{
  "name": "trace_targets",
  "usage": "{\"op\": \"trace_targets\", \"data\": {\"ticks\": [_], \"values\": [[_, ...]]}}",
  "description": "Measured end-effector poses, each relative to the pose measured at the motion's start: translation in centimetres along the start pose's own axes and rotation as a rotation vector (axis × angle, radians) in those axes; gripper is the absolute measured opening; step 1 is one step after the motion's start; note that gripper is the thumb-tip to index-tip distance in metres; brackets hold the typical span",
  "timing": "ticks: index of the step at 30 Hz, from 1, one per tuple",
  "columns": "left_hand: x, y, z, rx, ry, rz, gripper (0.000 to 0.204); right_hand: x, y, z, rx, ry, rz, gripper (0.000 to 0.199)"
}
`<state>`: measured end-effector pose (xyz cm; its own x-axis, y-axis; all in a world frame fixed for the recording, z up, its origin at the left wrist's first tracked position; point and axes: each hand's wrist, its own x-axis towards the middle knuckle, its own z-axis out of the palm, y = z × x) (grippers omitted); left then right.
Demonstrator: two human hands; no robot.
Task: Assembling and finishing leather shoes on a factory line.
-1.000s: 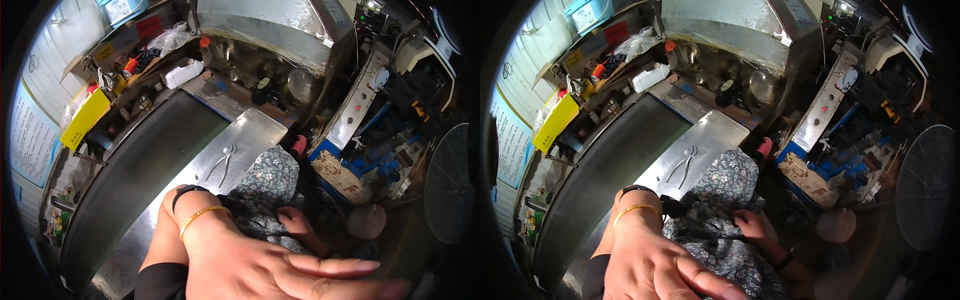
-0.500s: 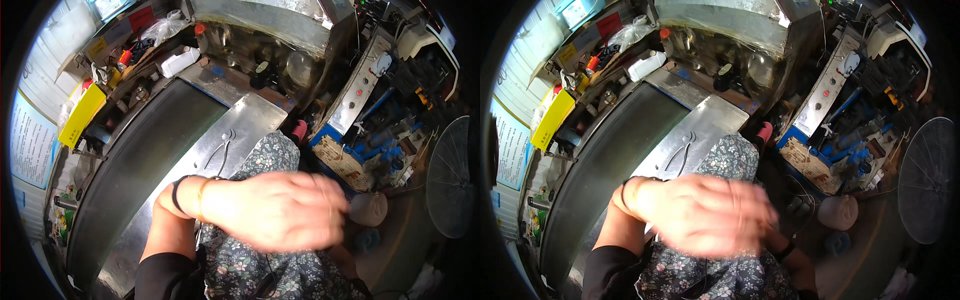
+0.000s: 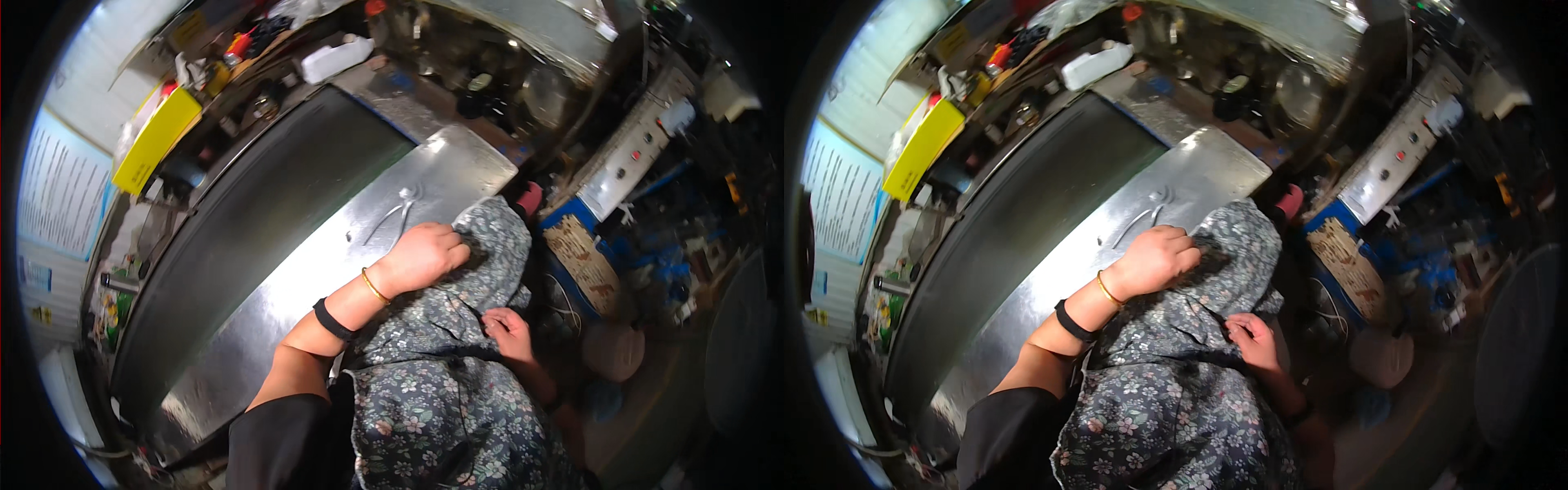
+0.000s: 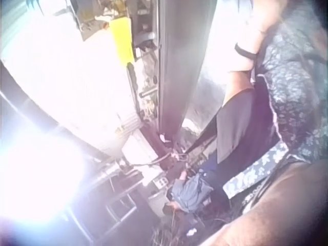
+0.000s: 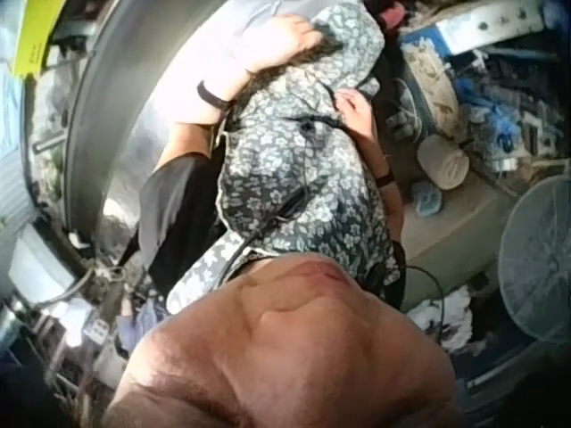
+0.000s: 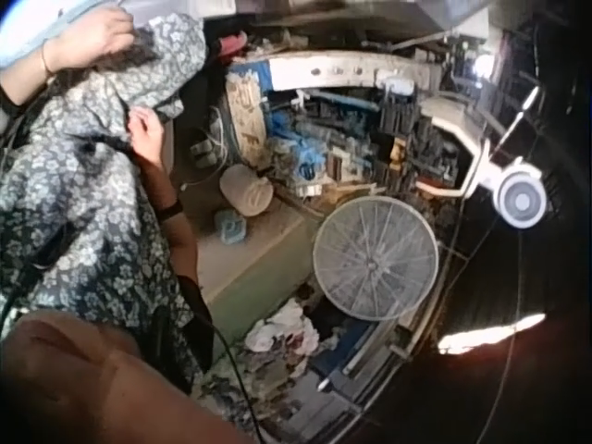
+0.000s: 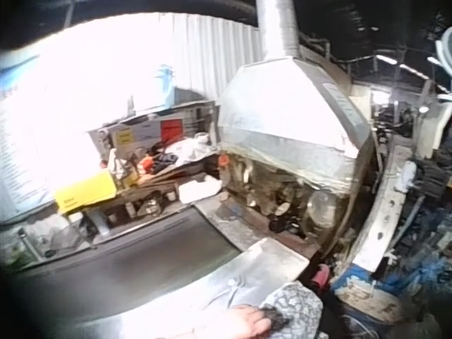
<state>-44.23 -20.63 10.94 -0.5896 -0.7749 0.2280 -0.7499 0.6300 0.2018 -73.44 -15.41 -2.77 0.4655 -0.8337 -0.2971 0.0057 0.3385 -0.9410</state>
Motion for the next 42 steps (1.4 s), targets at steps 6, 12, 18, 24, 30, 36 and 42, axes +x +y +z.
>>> {"op": "trace_targets", "data": {"ticks": [6,12,18,24,30,36,42], "values": [[-10.6,-4.5,2.2,0.137,0.15,-0.455,0.066,0.0,0.3,-0.5,-0.025,0.048,-0.044,0.018],[-19.9,-8.0,6.3,-0.017,0.428,-0.942,0.041,1.0,-0.2,0.1,-0.079,0.048,-0.058,0.018],[-17.6,-9.6,7.2,0.021,0.409,-0.834,0.025,1.2,0.2,0.3,-0.082,0.055,-0.074,0.017],[-17.4,-11.4,8.2,0.146,0.268,-0.815,0.006,0.8,-0.6,1.0,-0.068,0.086,-0.054,0.016],[-16.3,-10.2,6.0,-0.113,0.394,-1.061,0.006,0.9,-0.8,0.9,-0.083,0.087,-0.05,0.016],[-14.4,-6.9,1.6,-2.105,0.994,-0.866,0.019,1.1,-0.4,0.4,-0.072,0.054,-0.055,0.016],[-10.3,-2.0,-2.3,-2.154,0.918,-0.725,0.026,0.9,-0.1,0.3,-0.051,0.061,-0.075,0.016]]}}
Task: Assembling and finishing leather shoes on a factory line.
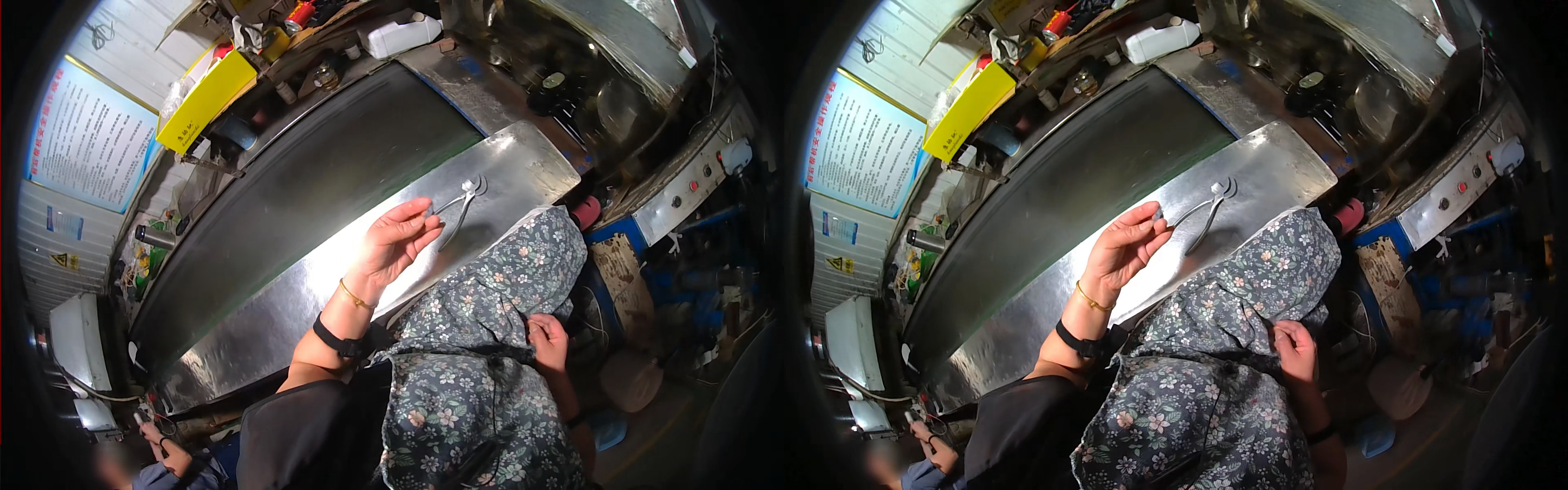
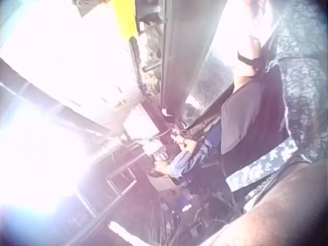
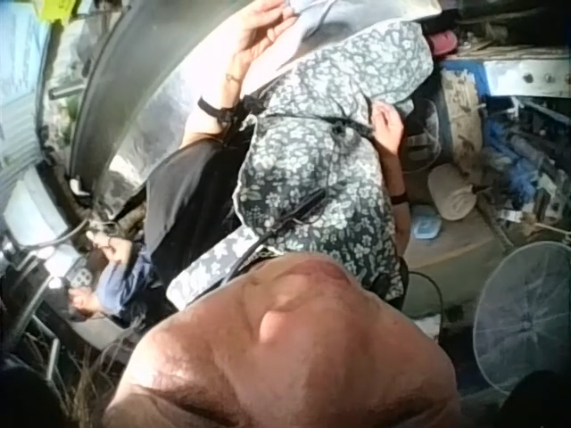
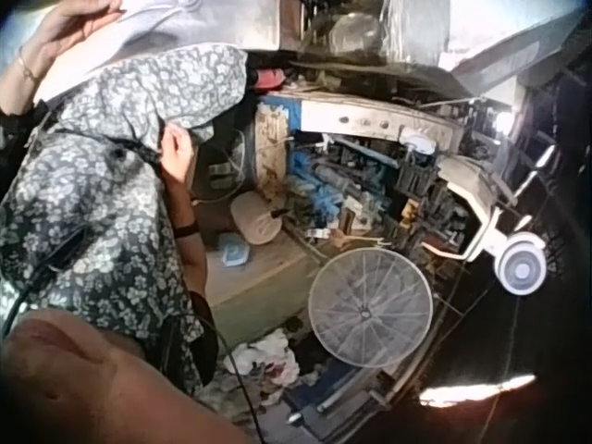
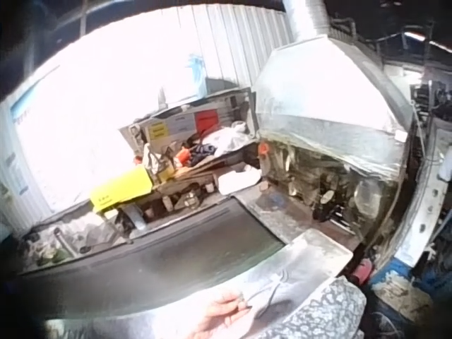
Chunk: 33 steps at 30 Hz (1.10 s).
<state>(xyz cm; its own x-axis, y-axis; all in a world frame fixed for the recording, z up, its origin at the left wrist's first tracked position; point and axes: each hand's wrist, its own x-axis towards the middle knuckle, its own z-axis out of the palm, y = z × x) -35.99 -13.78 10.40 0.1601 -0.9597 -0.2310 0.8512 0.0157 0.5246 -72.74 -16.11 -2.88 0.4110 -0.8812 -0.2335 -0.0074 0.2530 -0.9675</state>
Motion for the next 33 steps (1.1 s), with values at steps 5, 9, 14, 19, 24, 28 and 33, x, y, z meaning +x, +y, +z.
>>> {"op": "trace_targets", "data": {"ticks": [5,9,14,19,24,28,33], "values": [[-0.4,-1.5,1.7,0.146,-0.067,0.046,0.027,-0.5,-0.3,-0.2,0.038,0.017,0.021,0.015],[-0.2,-2.6,3.2,0.267,-0.042,0.072,0.018,-0.7,-0.4,-0.6,0.04,-0.022,0.062,0.018],[1.3,-2.3,1.0,0.382,0.031,0.175,0.023,-0.8,-0.1,-0.8,0.065,-0.025,0.078,0.019],[5.8,2.1,-4.1,0.779,0.194,0.339,0.038,-0.9,-0.7,-0.6,0.067,-0.023,0.067,0.019],[9.6,8.5,-7.0,0.826,0.392,0.337,0.042,-1.0,-1.0,-0.5,0.039,-0.004,0.078,0.017],[9.5,12.0,-8.6,1.106,0.302,0.231,0.049,-0.8,-0.5,-0.4,0.035,-0.007,0.058,0.016],[8.1,17.6,-12.7,1.156,0.301,0.206,0.083,-1.2,-1.0,-0.2,0.009,0.022,0.07,0.017]]}}
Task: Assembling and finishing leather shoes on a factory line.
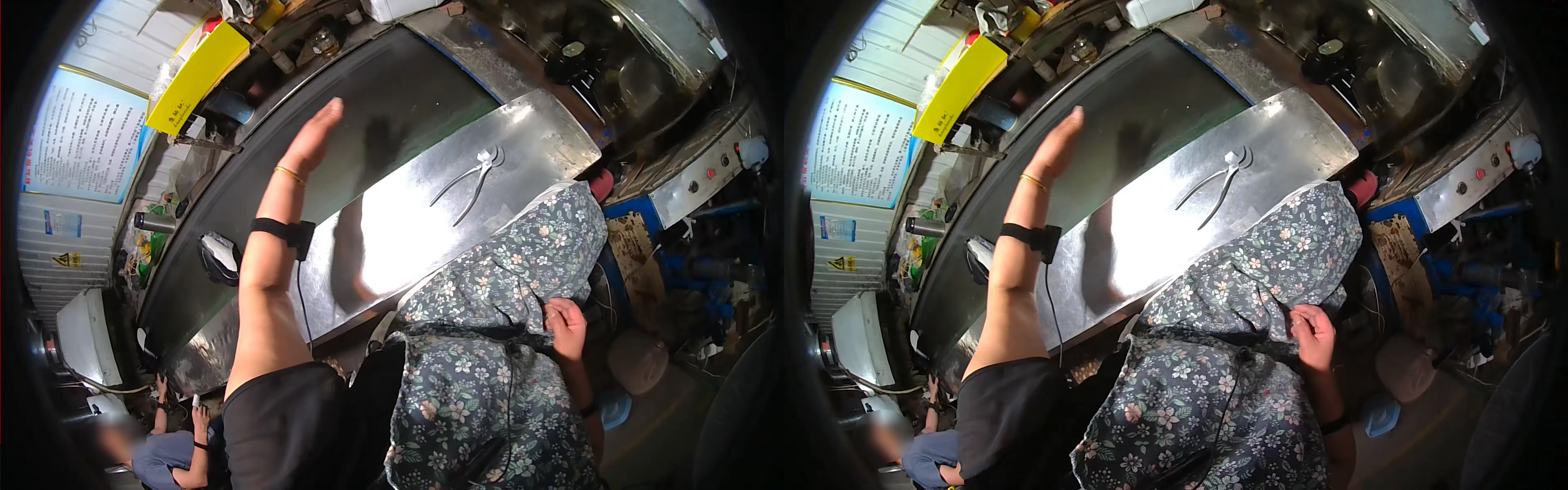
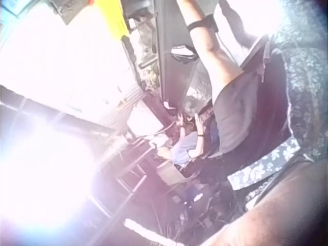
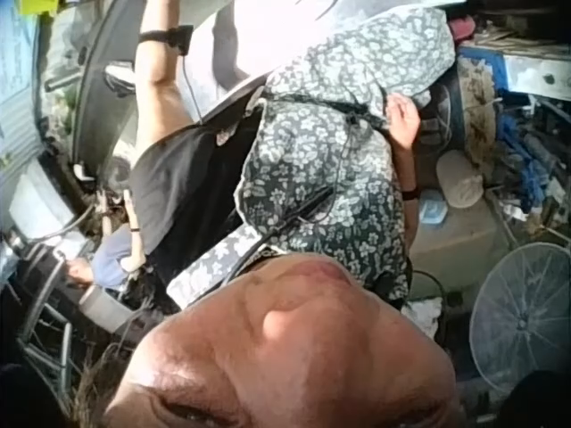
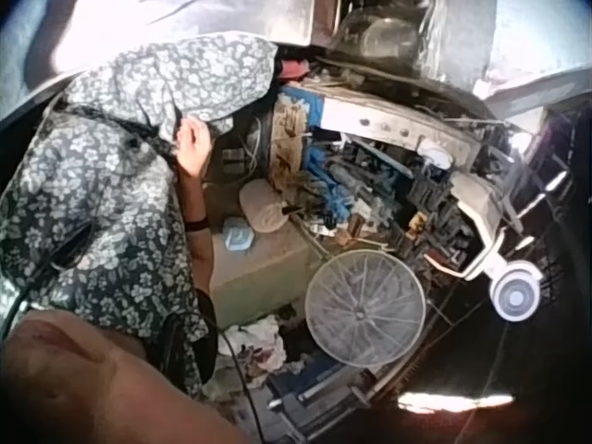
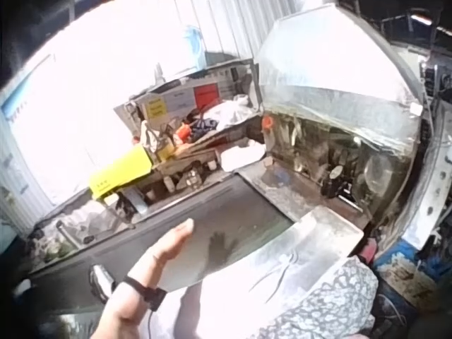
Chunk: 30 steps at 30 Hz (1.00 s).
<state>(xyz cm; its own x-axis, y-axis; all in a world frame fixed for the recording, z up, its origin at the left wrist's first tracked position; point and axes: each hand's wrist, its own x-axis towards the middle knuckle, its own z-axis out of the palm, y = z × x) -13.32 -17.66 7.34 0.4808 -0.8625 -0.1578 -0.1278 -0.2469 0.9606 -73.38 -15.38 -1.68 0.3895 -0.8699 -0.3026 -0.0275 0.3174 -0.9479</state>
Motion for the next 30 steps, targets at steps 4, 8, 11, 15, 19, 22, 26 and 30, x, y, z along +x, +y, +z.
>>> {"op": "trace_targets", "data": {"ticks": [4,8,11,15,19,22,26,30], "values": [[-1.6,-4.6,-11.7,0.525,0.384,-0.163,0.078,0.2,0.0,0.4,-0.033,0.02,0.031,0.018],[-8.6,-9.5,-16.0,1.333,0.899,-0.775,0.08,-0.6,-0.1,-0.3,-0.11,0.114,0.067,0.017],[-20.4,-17.2,-23.4,1.095,0.973,-1.072,0.06,-0.3,-1.3,0.6,-0.121,0.092,0.042,0.016],[-27.1,-25.4,-29.2,0.207,1.148,-0.887,0.046,0.7,-0.8,0.8,-0.111,0.045,0.041,0.015],[-26.1,-22.5,-27.0,-0.055,1.089,-0.713,0.031,1.0,-2.2,1.4,-0.141,0.037,0.089,0.014],[-24.3,-17.0,-23.8,-0.38,0.941,-0.579,0.041,2.3,-5.0,1.4,-0.15,-0.035,0.236,0.014],[-22.2,-5.7,-11.8,-0.583,0.509,-0.393,0.03,4.7,-9.7,0.4,-0.147,0.047,-0.099,0.016],[-21.5,2.1,0.2,-0.473,0.119,-0.328,0.049,9.3,-14.6,3.9,-0.097,-0.202,-0.211,0.036]]}}
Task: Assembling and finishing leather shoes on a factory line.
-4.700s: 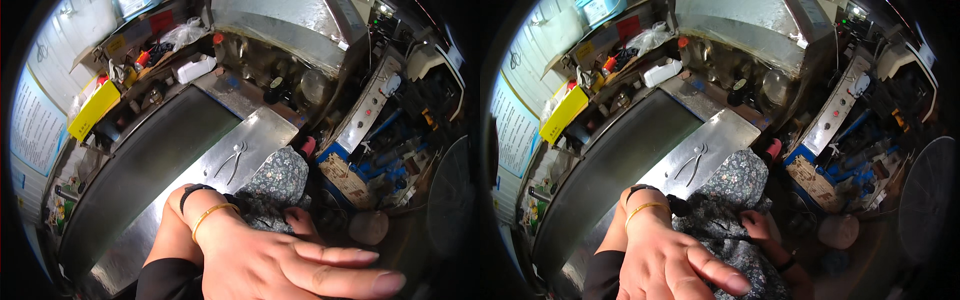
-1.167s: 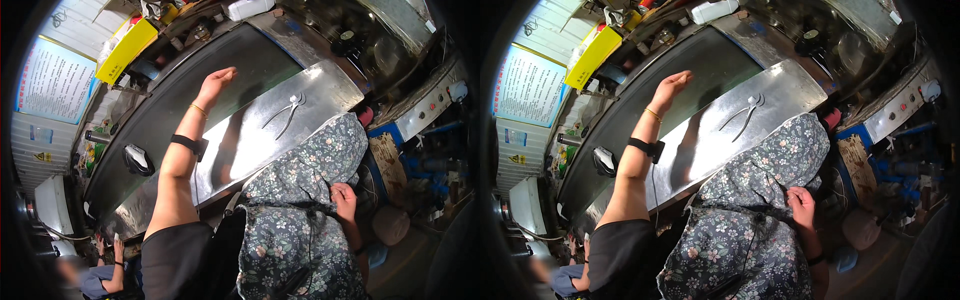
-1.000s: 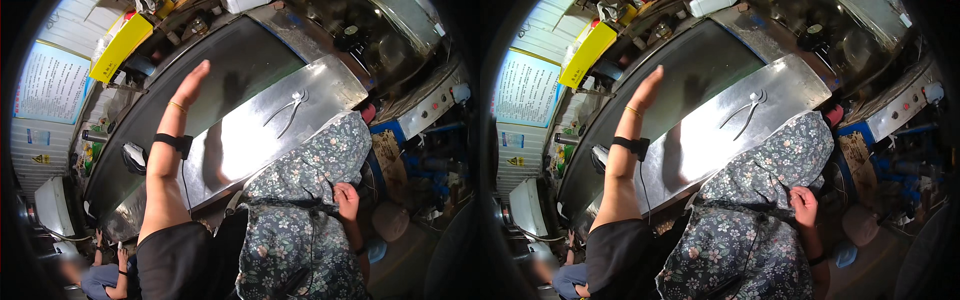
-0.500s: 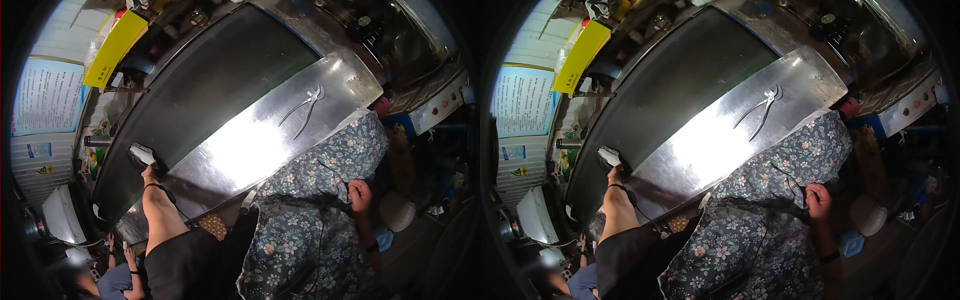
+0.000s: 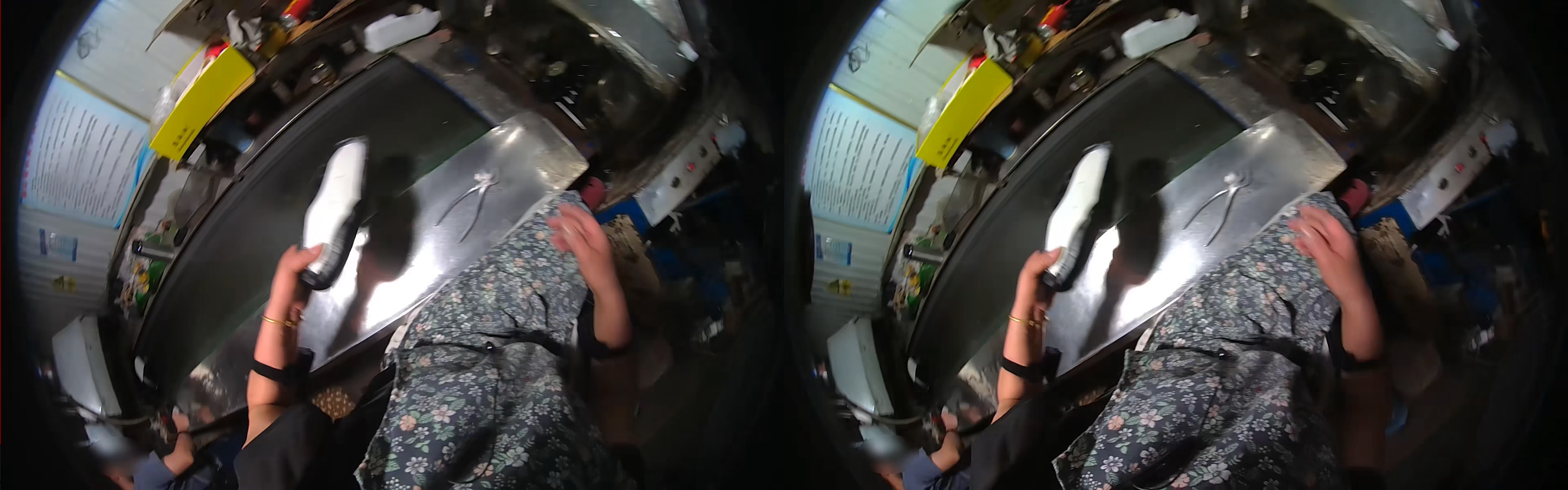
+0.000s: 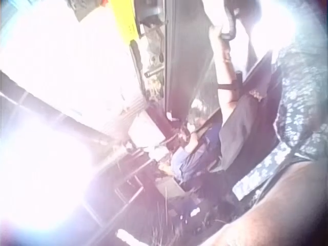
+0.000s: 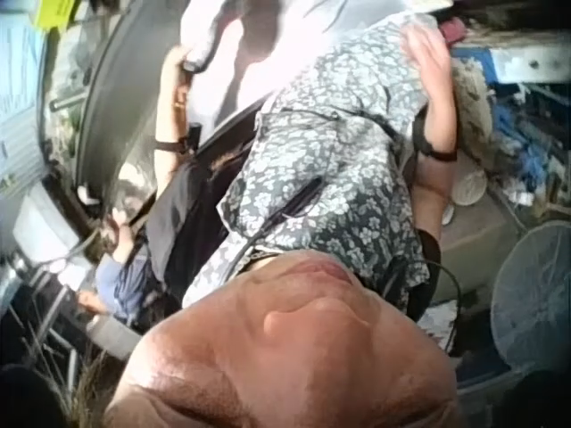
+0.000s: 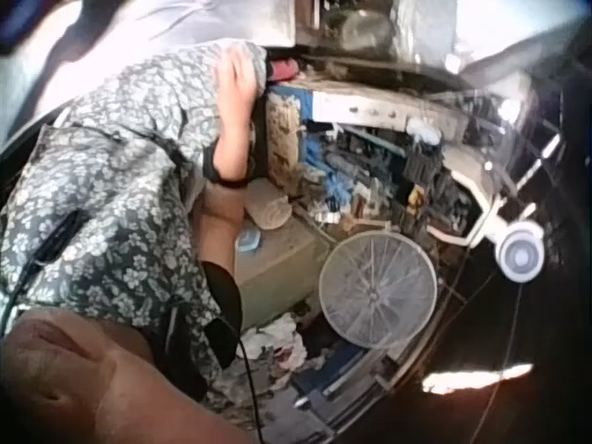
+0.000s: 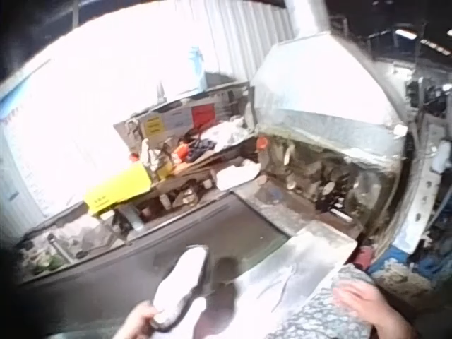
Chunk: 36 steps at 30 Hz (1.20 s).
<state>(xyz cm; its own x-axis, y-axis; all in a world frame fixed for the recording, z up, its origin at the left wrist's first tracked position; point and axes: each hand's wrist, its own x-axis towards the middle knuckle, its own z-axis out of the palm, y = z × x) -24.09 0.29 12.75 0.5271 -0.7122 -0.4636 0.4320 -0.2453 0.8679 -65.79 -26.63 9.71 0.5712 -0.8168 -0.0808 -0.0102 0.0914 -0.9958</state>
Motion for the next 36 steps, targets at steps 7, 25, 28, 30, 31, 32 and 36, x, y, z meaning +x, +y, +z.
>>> {"op": "trace_targets", "data": {"ticks": [7,25,28,30,31,32,36], "values": [[-4.7,-0.7,23.0,1.001,-0.856,0.322,0.098,-0.5,-5.3,-2.3,-0.206,0.519,-0.377,0.041],[4.0,-4.9,32.3,0.814,-0.897,0.825,0.078,-5.5,2.6,1.6,-0.067,0.253,-0.256,0.056],[4.7,-4.4,33.4,0.763,-0.879,0.833,0.07,-9.7,6.7,2.4,-0.099,0.462,-0.135,0.034],[5.9,-4.2,34.5,0.68,-0.896,0.635,0.061,-8.4,5.1,1.1,0.17,0.395,-0.069,0.027],[6.2,-3.9,34.4,0.599,-0.9,0.457,0.06,-8.1,4.0,0.4,0.186,0.357,-0.089,0.025],[6.1,-3.5,34.7,0.512,-0.903,0.287,0.058,-8.0,3.4,-0.8,0.269,0.269,-0.072,0.03],[4.8,-5.6,33.9,0.563,-0.825,0.477,0.062,-8.0,6.3,-1.1,0.972,0.069,0.108,0.062]]}}
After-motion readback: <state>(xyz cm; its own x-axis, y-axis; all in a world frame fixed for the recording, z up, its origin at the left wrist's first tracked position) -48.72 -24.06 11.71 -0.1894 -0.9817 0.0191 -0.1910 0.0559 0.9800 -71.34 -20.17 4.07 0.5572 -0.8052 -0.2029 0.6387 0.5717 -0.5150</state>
